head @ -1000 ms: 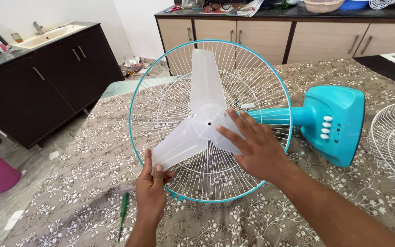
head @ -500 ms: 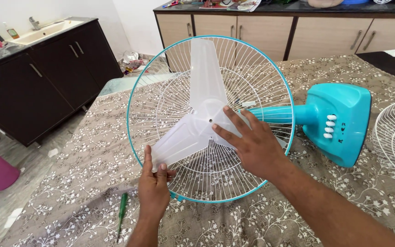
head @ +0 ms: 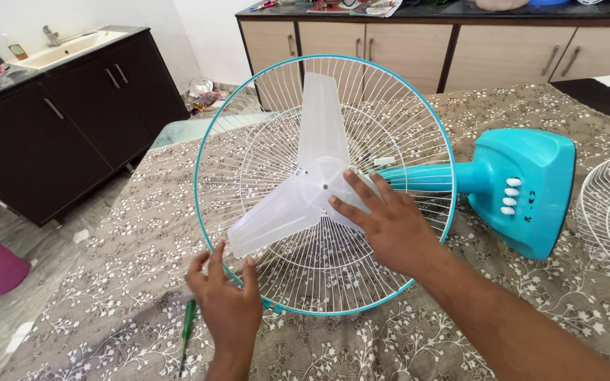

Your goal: The person reassembles a disassembled electric fan on a table. They attach the front grill, connect the motor housing to the base, install the fan blades, and secure the blade nut. The person uses a screwdriver to tighten the blade nut.

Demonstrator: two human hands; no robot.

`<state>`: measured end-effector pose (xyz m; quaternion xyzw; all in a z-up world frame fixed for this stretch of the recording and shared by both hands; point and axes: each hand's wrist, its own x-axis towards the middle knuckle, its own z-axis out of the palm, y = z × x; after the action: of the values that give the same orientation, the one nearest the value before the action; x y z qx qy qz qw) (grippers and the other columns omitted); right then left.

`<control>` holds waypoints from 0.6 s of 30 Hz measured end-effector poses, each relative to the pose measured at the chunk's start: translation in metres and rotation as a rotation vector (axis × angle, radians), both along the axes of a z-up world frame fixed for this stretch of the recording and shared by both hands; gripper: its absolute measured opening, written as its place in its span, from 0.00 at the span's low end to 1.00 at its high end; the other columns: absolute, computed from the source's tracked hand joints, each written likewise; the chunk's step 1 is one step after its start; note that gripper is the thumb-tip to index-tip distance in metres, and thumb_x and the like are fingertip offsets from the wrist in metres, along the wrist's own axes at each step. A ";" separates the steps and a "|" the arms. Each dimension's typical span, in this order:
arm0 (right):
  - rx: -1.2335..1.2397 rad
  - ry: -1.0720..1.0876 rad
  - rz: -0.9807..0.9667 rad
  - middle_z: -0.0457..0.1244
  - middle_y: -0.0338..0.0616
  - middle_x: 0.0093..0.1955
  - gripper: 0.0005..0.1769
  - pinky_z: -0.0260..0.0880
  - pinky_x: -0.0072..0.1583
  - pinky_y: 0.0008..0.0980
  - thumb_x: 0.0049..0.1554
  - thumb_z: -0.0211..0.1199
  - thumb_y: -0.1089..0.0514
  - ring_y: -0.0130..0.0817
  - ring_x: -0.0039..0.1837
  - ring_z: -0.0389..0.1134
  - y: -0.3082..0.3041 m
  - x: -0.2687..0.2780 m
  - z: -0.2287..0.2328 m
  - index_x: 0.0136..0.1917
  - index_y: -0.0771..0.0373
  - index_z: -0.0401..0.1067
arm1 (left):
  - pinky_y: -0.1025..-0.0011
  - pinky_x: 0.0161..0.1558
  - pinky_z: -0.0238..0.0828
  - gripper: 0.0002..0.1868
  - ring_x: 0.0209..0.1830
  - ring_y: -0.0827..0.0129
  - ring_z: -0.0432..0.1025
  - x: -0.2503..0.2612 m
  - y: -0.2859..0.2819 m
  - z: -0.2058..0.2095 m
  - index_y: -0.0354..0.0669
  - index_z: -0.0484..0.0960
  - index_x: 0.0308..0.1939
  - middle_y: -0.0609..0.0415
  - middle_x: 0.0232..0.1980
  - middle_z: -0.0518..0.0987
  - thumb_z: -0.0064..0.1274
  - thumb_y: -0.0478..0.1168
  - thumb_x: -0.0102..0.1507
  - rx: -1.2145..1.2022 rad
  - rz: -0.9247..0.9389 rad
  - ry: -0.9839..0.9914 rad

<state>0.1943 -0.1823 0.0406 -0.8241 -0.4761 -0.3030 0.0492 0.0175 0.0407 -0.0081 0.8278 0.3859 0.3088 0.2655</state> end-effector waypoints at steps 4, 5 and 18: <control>0.008 0.049 -0.014 0.43 0.43 0.84 0.47 0.61 0.69 0.57 0.45 0.59 0.66 0.56 0.79 0.49 0.003 0.000 -0.006 0.76 0.37 0.60 | 0.49 0.61 0.67 0.43 0.69 0.40 0.62 0.002 0.005 -0.021 0.38 0.61 0.75 0.34 0.75 0.55 0.61 0.49 0.60 0.020 0.010 -0.096; 0.003 0.061 -0.021 0.43 0.44 0.84 0.47 0.61 0.69 0.58 0.45 0.59 0.65 0.56 0.79 0.48 0.004 -0.002 -0.006 0.76 0.37 0.60 | 0.49 0.61 0.66 0.47 0.70 0.40 0.61 0.003 0.006 -0.025 0.37 0.56 0.77 0.32 0.76 0.54 0.60 0.48 0.60 -0.112 -0.015 -0.105; -0.057 0.299 0.372 0.67 0.44 0.66 0.34 0.70 0.59 0.45 0.63 0.58 0.34 0.40 0.60 0.71 0.010 -0.091 -0.027 0.74 0.54 0.62 | 0.48 0.67 0.59 0.49 0.74 0.40 0.57 0.001 -0.001 -0.040 0.33 0.51 0.79 0.31 0.76 0.58 0.40 0.65 0.66 -0.100 -0.069 -0.154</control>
<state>0.1035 -0.1725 0.0134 -0.7588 -0.6156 -0.1499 0.1509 0.0183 0.0396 -0.0481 0.8001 0.3507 0.3425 0.3458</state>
